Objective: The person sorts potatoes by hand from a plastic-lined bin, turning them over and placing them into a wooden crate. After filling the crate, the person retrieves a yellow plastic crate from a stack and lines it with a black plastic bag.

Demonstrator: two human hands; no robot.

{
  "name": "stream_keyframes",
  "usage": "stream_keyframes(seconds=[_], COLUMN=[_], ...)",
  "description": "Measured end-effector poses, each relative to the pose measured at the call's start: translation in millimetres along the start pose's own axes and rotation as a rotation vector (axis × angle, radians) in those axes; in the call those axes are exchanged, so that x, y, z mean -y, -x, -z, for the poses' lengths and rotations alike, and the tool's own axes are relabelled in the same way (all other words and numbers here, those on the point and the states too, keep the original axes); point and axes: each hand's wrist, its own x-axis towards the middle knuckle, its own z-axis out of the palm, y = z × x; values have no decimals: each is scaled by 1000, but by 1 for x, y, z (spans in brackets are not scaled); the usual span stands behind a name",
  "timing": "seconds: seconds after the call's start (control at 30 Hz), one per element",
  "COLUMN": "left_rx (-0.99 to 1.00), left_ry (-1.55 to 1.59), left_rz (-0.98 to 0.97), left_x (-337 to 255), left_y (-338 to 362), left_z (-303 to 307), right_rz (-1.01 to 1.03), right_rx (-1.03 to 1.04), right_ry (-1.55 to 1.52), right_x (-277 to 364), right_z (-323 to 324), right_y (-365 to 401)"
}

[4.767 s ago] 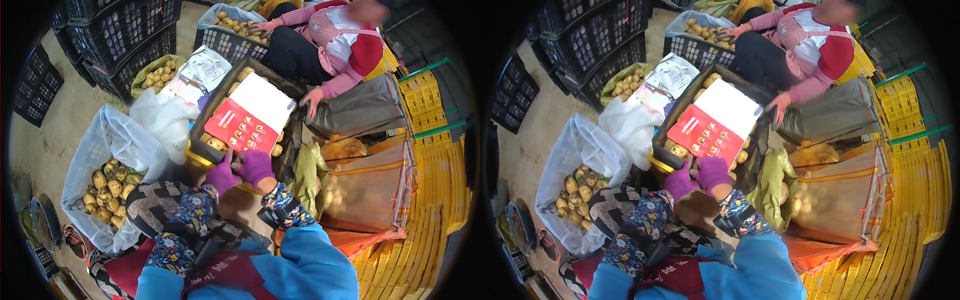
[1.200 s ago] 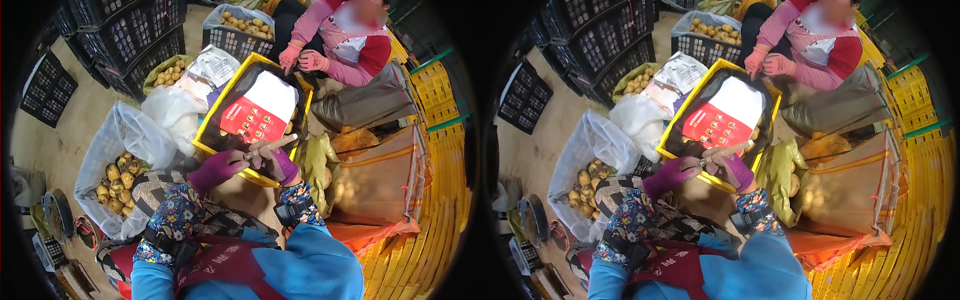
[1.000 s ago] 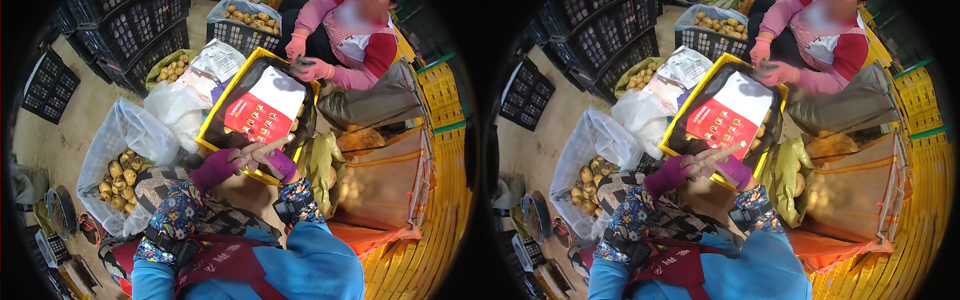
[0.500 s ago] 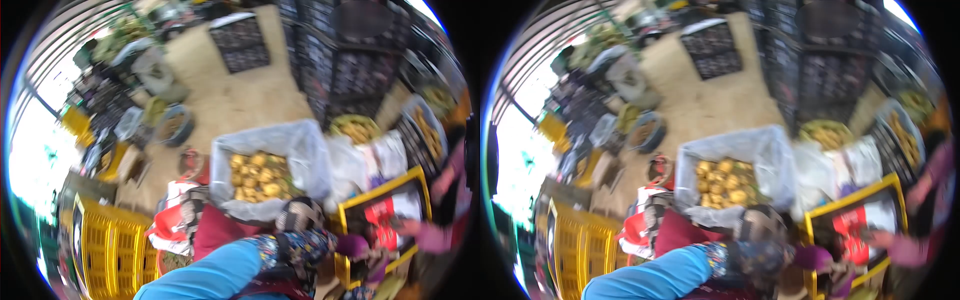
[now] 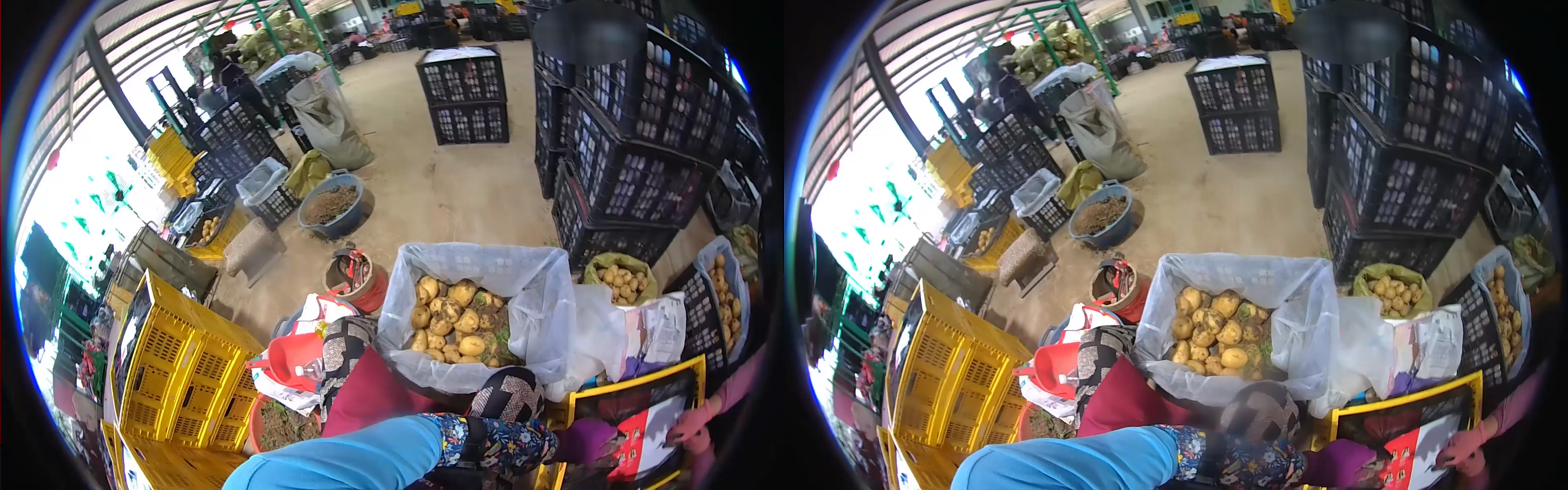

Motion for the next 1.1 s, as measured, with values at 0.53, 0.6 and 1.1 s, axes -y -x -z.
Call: stream_keyframes(seconds=[0.53,0.6,1.1], left_rx=[-245,-248,-277], left_ry=[240,212,279], left_rz=[570,549,539], left_x=[-97,-94,-94], left_y=[-15,-18,-19], left_z=[52,49,47], right_rz=[140,241,248], right_rx=[-372,-329,-322], right_ry=[-13,68,639], right_x=[-59,-72,-100], right_z=[-16,-4,18], right_y=[-40,-76,-177])
